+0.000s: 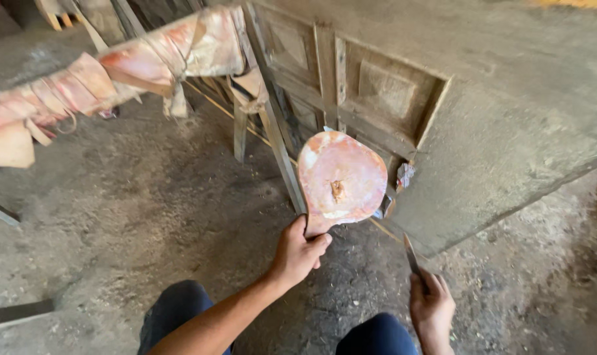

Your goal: The person carries a paddle-shaped board holding wood filler and a small knife, scoops filler from a jar onto the board, then applies the filler with the knife along the edge of a wooden paneled door, working along the door frame.

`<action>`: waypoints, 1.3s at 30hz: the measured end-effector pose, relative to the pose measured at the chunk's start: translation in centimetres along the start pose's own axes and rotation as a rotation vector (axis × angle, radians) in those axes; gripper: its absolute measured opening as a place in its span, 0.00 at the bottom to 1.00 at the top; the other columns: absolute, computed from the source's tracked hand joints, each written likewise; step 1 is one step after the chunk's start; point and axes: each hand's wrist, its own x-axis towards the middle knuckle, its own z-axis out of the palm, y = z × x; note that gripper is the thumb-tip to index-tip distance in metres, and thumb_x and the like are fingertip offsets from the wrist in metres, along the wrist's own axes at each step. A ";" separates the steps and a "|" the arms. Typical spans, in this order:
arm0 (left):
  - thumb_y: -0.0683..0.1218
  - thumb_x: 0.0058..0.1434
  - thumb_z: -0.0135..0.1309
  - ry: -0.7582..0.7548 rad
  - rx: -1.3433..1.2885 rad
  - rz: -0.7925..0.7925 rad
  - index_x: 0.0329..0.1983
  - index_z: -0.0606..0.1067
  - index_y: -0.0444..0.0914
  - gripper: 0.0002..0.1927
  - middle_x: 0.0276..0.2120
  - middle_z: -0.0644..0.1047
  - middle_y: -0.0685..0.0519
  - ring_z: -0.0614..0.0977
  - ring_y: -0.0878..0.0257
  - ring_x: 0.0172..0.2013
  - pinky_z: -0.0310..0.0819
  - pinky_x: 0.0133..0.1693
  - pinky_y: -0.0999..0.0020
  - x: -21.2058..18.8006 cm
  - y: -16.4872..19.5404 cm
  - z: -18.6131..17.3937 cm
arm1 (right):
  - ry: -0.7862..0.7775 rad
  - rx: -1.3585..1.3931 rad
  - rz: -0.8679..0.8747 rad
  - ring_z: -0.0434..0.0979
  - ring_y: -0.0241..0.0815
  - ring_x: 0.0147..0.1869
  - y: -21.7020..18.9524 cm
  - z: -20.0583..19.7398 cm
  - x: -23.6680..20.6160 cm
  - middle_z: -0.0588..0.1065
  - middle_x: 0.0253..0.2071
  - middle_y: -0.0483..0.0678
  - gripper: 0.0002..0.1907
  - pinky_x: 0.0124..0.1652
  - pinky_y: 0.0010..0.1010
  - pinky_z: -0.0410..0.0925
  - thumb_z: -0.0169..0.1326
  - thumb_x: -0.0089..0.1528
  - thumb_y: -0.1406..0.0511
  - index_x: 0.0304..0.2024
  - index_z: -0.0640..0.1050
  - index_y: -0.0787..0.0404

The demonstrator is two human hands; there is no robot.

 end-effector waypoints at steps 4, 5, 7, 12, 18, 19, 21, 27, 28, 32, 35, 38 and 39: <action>0.38 0.60 0.55 -0.015 -0.089 -0.043 0.40 0.72 0.33 0.07 0.24 0.73 0.55 0.72 0.69 0.17 0.68 0.15 0.71 2.9 1.6 2.0 | -0.106 -0.090 0.079 0.81 0.51 0.34 3.0 -1.0 1.3 0.78 0.33 0.53 0.12 0.38 0.39 0.72 0.57 0.62 0.62 0.45 0.83 0.59; 0.39 0.61 0.55 -0.020 -0.083 -0.067 0.40 0.72 0.34 0.06 0.24 0.73 0.55 0.72 0.69 0.17 0.68 0.15 0.71 3.4 1.9 2.3 | -0.076 -0.107 0.043 0.81 0.53 0.35 3.4 -0.8 1.7 0.78 0.34 0.54 0.12 0.38 0.40 0.72 0.58 0.62 0.62 0.45 0.83 0.59; 0.38 0.62 0.55 -0.014 -0.125 0.005 0.39 0.71 0.31 0.06 0.24 0.73 0.53 0.72 0.70 0.17 0.68 0.16 0.72 3.8 2.1 2.6 | -0.040 -0.146 -0.027 0.80 0.55 0.37 3.4 -0.5 2.2 0.78 0.35 0.55 0.12 0.40 0.40 0.72 0.58 0.63 0.61 0.45 0.83 0.59; 0.37 0.62 0.55 0.035 -0.225 0.034 0.40 0.70 0.34 0.06 0.24 0.72 0.56 0.71 0.72 0.17 0.66 0.16 0.74 3.1 2.1 3.4 | -0.010 -0.141 -0.068 0.79 0.57 0.38 1.9 0.8 3.4 0.77 0.37 0.55 0.08 0.40 0.40 0.72 0.58 0.64 0.64 0.43 0.82 0.59; 0.41 0.67 0.52 -0.113 -0.138 0.102 0.40 0.71 0.34 0.04 0.23 0.72 0.56 0.70 0.73 0.16 0.67 0.16 0.75 3.7 4.5 3.0 | -0.006 -0.147 0.083 0.82 0.48 0.30 -3.1 -4.1 5.3 0.79 0.28 0.53 0.09 0.35 0.36 0.73 0.57 0.63 0.66 0.45 0.82 0.60; 0.40 0.66 0.52 -0.143 -0.160 0.136 0.41 0.71 0.35 0.04 0.23 0.72 0.57 0.71 0.73 0.17 0.68 0.16 0.75 3.8 4.9 2.8 | -0.021 -0.125 0.136 0.83 0.45 0.28 -4.2 -5.0 6.4 0.79 0.25 0.53 0.09 0.33 0.34 0.73 0.57 0.63 0.66 0.46 0.81 0.60; 0.40 0.66 0.52 -0.187 -0.176 0.147 0.41 0.71 0.34 0.04 0.23 0.72 0.57 0.70 0.73 0.17 0.67 0.17 0.75 3.6 5.5 2.5 | 0.061 -0.167 -0.064 0.82 0.40 0.27 -6.5 -7.9 8.0 0.79 0.26 0.52 0.08 0.31 0.31 0.72 0.57 0.63 0.68 0.44 0.81 0.62; 0.40 0.64 0.54 -0.265 -0.194 0.023 0.38 0.70 0.33 0.05 0.21 0.73 0.56 0.71 0.71 0.15 0.67 0.16 0.72 3.5 5.4 3.1 | 0.210 -0.532 -0.504 0.81 0.42 0.38 -13.8 -15.6 10.8 0.79 0.39 0.51 0.09 0.38 0.30 0.73 0.55 0.72 0.71 0.54 0.81 0.61; 0.40 0.64 0.54 -0.285 -0.219 0.016 0.38 0.70 0.33 0.05 0.21 0.73 0.56 0.71 0.71 0.15 0.67 0.16 0.72 3.7 5.4 3.5 | 0.226 -0.599 -0.557 0.80 0.43 0.40 -15.0 -16.0 11.4 0.79 0.42 0.51 0.09 0.39 0.30 0.73 0.56 0.73 0.70 0.55 0.81 0.60; 0.40 0.65 0.54 -0.307 -0.190 -0.021 0.36 0.70 0.33 0.06 0.21 0.73 0.55 0.72 0.71 0.15 0.69 0.15 0.72 4.1 5.1 5.2 | 0.211 -0.712 -0.569 0.79 0.46 0.38 -19.9 -15.9 12.7 0.78 0.44 0.51 0.16 0.36 0.35 0.73 0.59 0.68 0.69 0.58 0.83 0.56; 0.40 0.63 0.54 -0.299 -0.157 0.027 0.37 0.70 0.33 0.05 0.21 0.74 0.55 0.73 0.70 0.14 0.69 0.15 0.71 4.0 4.7 6.1 | 0.203 -0.728 -0.605 0.79 0.45 0.35 -22.5 -14.6 14.0 0.77 0.42 0.52 0.16 0.34 0.34 0.73 0.61 0.67 0.67 0.58 0.83 0.53; 0.41 0.64 0.54 -0.301 -0.197 -0.003 0.37 0.70 0.32 0.06 0.20 0.73 0.55 0.73 0.70 0.14 0.68 0.15 0.72 3.8 4.2 6.4 | 0.223 -0.732 -0.626 0.78 0.47 0.36 -23.9 -13.3 14.7 0.76 0.42 0.52 0.16 0.36 0.36 0.73 0.61 0.67 0.67 0.59 0.83 0.52; 0.41 0.64 0.54 -0.300 -0.206 -0.004 0.36 0.69 0.32 0.07 0.20 0.73 0.55 0.72 0.70 0.14 0.68 0.15 0.72 3.8 4.1 6.4 | 0.228 -0.739 -0.625 0.78 0.48 0.37 -24.1 -12.9 14.9 0.75 0.42 0.52 0.17 0.36 0.37 0.73 0.61 0.67 0.67 0.59 0.83 0.52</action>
